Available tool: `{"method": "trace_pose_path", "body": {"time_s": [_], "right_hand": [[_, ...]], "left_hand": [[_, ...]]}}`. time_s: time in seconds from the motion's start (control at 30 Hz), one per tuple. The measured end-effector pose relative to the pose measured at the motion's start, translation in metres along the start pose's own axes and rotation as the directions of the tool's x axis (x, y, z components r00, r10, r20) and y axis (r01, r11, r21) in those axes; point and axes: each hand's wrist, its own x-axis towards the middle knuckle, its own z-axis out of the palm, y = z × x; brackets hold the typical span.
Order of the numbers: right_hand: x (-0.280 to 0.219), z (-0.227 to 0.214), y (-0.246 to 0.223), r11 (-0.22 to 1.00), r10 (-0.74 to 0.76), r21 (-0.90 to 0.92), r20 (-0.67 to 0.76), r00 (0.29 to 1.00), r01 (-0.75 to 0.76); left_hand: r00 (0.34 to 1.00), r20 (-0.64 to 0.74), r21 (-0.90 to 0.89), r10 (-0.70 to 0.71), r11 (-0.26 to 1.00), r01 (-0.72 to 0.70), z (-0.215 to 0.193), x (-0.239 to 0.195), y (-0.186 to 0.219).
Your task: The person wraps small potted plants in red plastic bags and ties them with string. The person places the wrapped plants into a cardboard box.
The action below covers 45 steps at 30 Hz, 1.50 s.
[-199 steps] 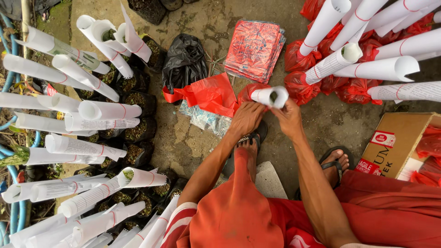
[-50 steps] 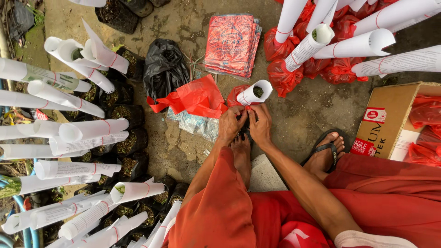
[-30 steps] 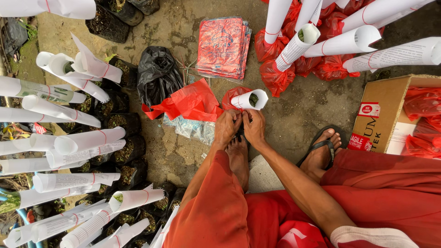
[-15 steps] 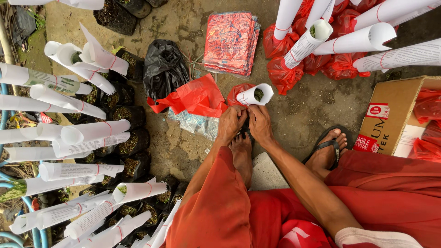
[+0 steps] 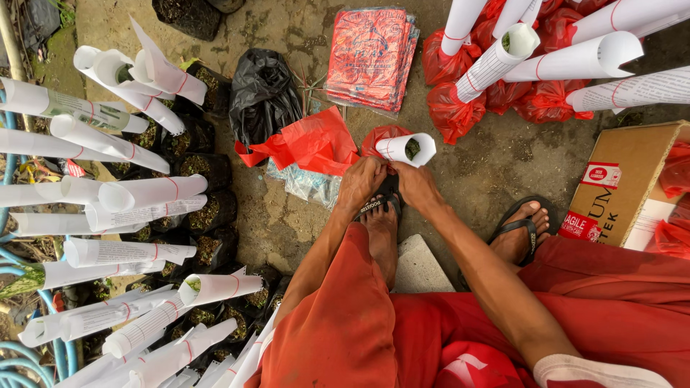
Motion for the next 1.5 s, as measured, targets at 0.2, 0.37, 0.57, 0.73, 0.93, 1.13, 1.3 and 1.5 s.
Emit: {"method": "trace_pose_path", "body": {"time_s": [0.2, 0.37, 0.57, 0.73, 0.93, 1.13, 1.3, 1.5], "right_hand": [[0.022, -0.001, 0.041, 0.989, 0.124, 0.051, 0.243, 0.962, -0.141], [0.032, -0.013, 0.042, 0.793, 0.243, 0.443, 0.400, 0.883, -0.419], [0.025, -0.001, 0.046, 0.784, 0.256, 0.507, 0.264, 0.930, -0.359], [0.028, 0.011, 0.066, 0.968, 0.141, 0.225, -0.124, 0.982, -0.111], [0.019, -0.008, 0.045, 0.993, 0.110, -0.023, -0.231, 0.967, -0.118], [0.023, -0.004, -0.019, 0.985, -0.165, -0.085, -0.207, 0.964, 0.150], [0.001, -0.002, -0.014, 0.989, 0.107, -0.048, -0.421, 0.901, -0.140], [-0.039, 0.002, 0.069, 0.894, 0.400, 0.116, -0.642, 0.654, -0.433]], "left_hand": [[0.990, -0.096, -0.058, -0.101, 0.994, 0.096, 0.000, 0.003, 0.023], [0.868, -0.112, -0.262, -0.484, 0.857, 0.444, -0.004, 0.010, 0.052], [0.878, 0.004, -0.080, -0.479, 0.875, 0.478, -0.011, 0.017, 0.058], [0.832, -0.008, -0.140, -0.555, 0.824, 0.548, -0.012, 0.014, 0.046], [0.802, -0.098, -0.233, -0.589, 0.797, 0.557, 0.000, -0.001, 0.021], [0.793, -0.015, -0.338, -0.609, 0.749, 0.570, 0.012, 0.011, 0.016], [0.817, 0.139, -0.415, -0.560, 0.716, 0.562, 0.017, 0.016, 0.033], [0.812, 0.380, -0.520, -0.444, 0.623, 0.584, 0.035, 0.017, 0.053]]}}
